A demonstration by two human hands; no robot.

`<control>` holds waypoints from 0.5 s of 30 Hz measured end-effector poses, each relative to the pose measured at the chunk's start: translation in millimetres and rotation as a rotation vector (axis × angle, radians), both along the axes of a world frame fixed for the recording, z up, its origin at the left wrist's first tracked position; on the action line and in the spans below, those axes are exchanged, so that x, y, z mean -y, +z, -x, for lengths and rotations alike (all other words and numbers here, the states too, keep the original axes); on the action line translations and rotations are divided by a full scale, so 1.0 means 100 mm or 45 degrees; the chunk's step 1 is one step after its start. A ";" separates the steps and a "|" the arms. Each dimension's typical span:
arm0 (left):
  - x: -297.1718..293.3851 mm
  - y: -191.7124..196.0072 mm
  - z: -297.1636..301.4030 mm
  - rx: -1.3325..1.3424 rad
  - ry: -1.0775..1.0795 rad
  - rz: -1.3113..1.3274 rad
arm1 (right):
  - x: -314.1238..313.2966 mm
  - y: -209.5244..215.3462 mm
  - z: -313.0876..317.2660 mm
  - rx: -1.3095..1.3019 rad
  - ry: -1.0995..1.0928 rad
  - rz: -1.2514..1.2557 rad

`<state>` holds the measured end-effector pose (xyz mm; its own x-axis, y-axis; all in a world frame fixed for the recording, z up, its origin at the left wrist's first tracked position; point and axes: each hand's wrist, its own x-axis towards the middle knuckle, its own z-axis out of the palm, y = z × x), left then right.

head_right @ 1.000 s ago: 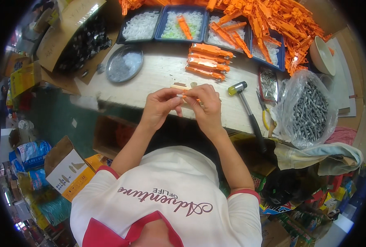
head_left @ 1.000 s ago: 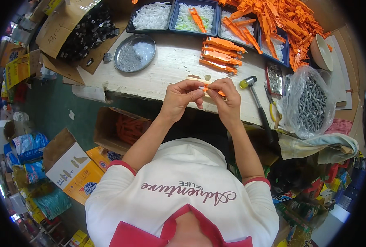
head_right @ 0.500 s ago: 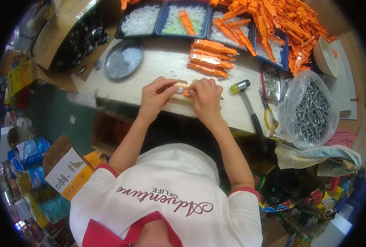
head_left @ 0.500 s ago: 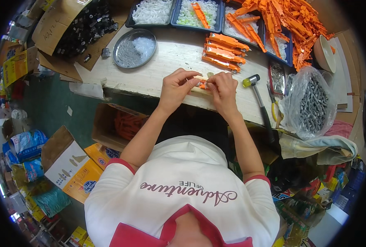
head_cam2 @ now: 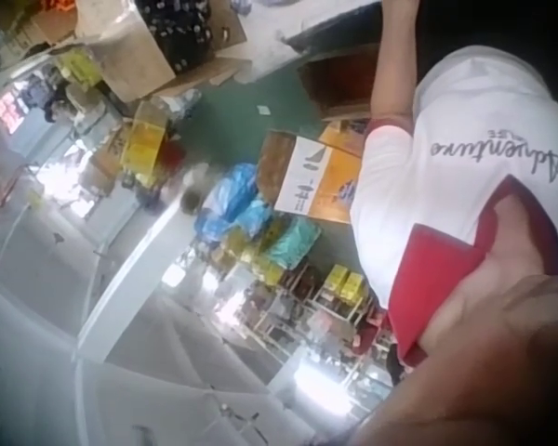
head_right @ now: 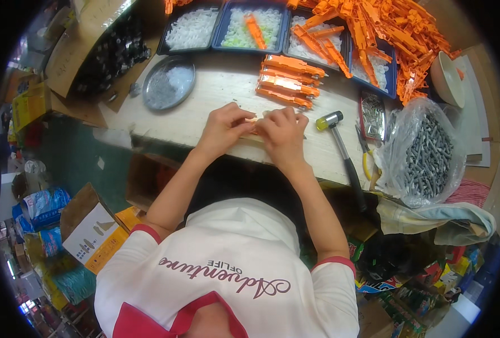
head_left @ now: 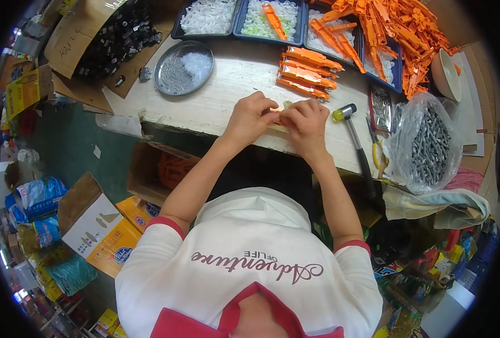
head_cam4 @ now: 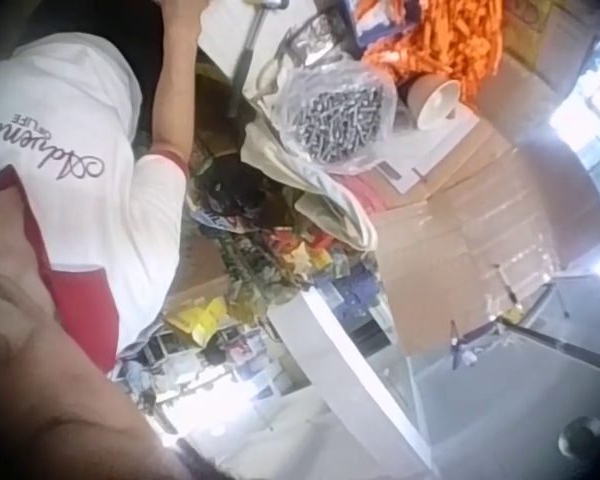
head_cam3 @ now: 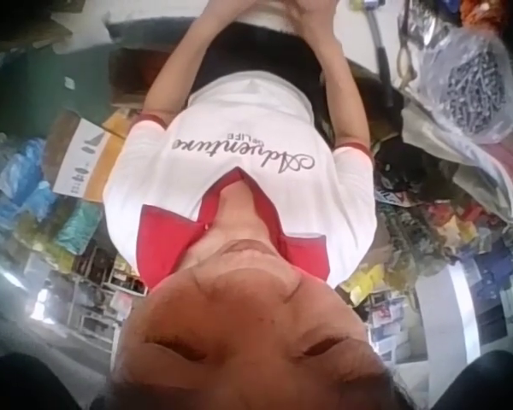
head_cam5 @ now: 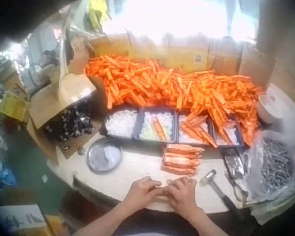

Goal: Assembling small orange and white plastic parts at a factory workstation, occasionally using a small hammer to fit pieces together.

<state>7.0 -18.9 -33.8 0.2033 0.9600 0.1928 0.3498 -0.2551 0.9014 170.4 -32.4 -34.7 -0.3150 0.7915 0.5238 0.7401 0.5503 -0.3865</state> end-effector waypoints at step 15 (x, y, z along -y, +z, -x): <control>-1.42 0.56 -0.80 -0.906 -0.138 -0.536 | 0.16 0.21 -0.72 -0.267 -0.311 0.080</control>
